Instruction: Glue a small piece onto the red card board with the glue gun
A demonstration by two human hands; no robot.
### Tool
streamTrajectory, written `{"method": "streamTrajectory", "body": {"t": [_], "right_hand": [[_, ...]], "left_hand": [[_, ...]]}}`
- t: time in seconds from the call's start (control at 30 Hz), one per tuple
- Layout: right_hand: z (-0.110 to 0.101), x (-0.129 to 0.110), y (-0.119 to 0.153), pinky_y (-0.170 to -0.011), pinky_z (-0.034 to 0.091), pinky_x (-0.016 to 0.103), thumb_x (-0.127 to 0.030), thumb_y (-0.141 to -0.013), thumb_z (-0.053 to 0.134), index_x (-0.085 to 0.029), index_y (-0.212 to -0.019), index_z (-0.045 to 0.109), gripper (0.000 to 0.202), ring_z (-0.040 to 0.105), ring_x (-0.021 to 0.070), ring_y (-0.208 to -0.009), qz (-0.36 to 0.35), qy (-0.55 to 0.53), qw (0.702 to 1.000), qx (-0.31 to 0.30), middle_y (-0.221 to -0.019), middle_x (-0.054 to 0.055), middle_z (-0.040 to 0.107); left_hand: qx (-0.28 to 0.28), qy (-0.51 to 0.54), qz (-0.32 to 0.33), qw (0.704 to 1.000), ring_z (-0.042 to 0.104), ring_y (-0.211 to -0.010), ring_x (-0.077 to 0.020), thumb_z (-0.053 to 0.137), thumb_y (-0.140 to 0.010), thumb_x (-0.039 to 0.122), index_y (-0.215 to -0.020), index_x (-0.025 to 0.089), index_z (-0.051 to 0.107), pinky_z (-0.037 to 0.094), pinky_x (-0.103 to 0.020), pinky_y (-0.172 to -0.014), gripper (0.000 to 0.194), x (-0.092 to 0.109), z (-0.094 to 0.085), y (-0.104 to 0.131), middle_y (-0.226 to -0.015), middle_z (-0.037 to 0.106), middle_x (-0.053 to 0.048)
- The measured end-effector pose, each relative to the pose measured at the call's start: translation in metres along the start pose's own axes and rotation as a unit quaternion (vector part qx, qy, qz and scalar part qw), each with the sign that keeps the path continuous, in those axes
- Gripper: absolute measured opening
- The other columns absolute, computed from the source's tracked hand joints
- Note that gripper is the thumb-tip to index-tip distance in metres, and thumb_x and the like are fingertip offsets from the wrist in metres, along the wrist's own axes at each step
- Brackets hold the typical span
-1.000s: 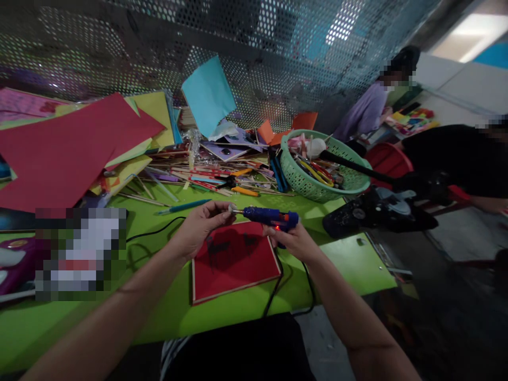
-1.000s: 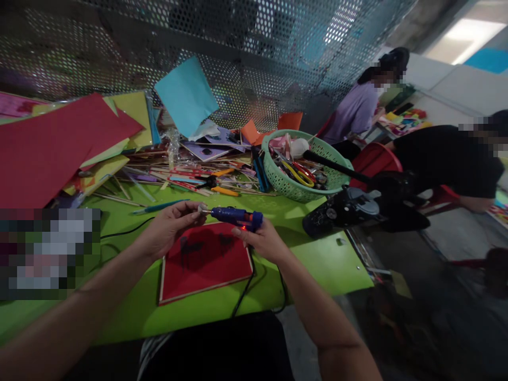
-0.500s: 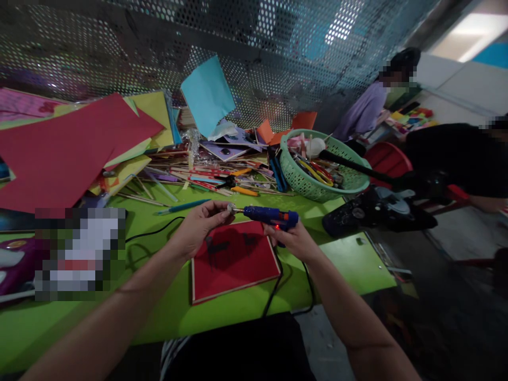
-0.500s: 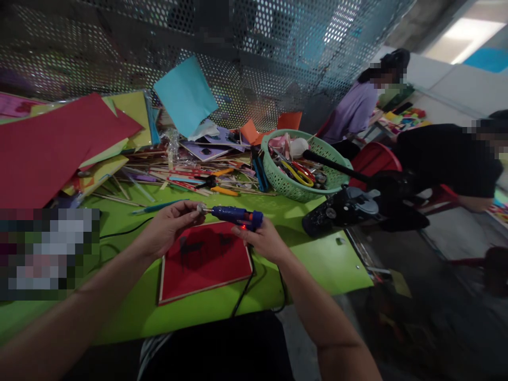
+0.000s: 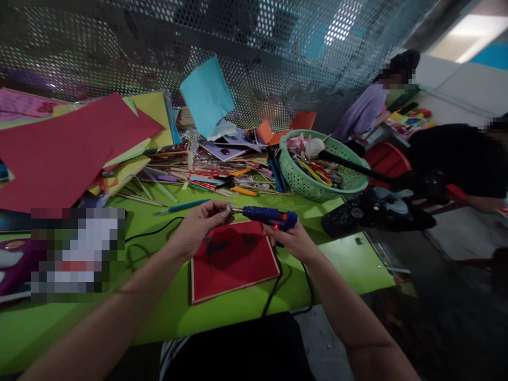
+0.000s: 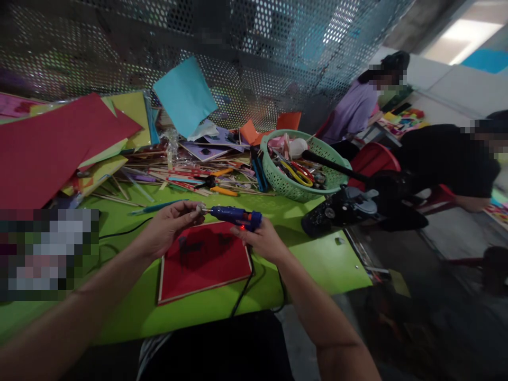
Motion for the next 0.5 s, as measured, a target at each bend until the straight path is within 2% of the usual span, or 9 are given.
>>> {"method": "streamTrajectory", "body": {"t": [0.27, 0.5], "right_hand": [[0.0, -0.0023, -0.0003, -0.051, 0.039, 0.024, -0.061, -0.076, 0.08, -0.019, -0.077, 0.066, 0.044, 0.043, 0.0105, -0.052, -0.024, 0.012, 1.0, 0.003, -0.057, -0.003, 0.052], [0.0005, -0.0013, 0.0006, -0.05, 0.039, 0.024, -0.06, -0.074, 0.082, -0.018, -0.075, 0.064, 0.046, 0.045, 0.0103, -0.052, 0.002, 0.004, 1.0, 0.001, -0.059, -0.002, 0.053]], "left_hand": [[-0.034, -0.018, 0.009, 0.999, 0.065, -0.076, -0.0114, 0.095, -0.065, 0.031, -0.09, 0.018, 0.079, 0.053, -0.023, -0.077, 0.033, -0.0022, -0.0003, -0.0002, -0.085, 0.075, -0.003], [-0.007, 0.014, -0.012, 1.0, 0.066, -0.075, -0.011, 0.098, -0.06, 0.032, -0.092, 0.017, 0.079, 0.054, -0.021, -0.077, 0.04, 0.0004, 0.0008, 0.0005, -0.085, 0.075, -0.002]]}}
Point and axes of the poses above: each hand's wrist, its own y-axis away from the middle knuckle, its own z-axis out of the palm, x = y × z, the point moved 1 cm from there along -y, towards the middle knuckle
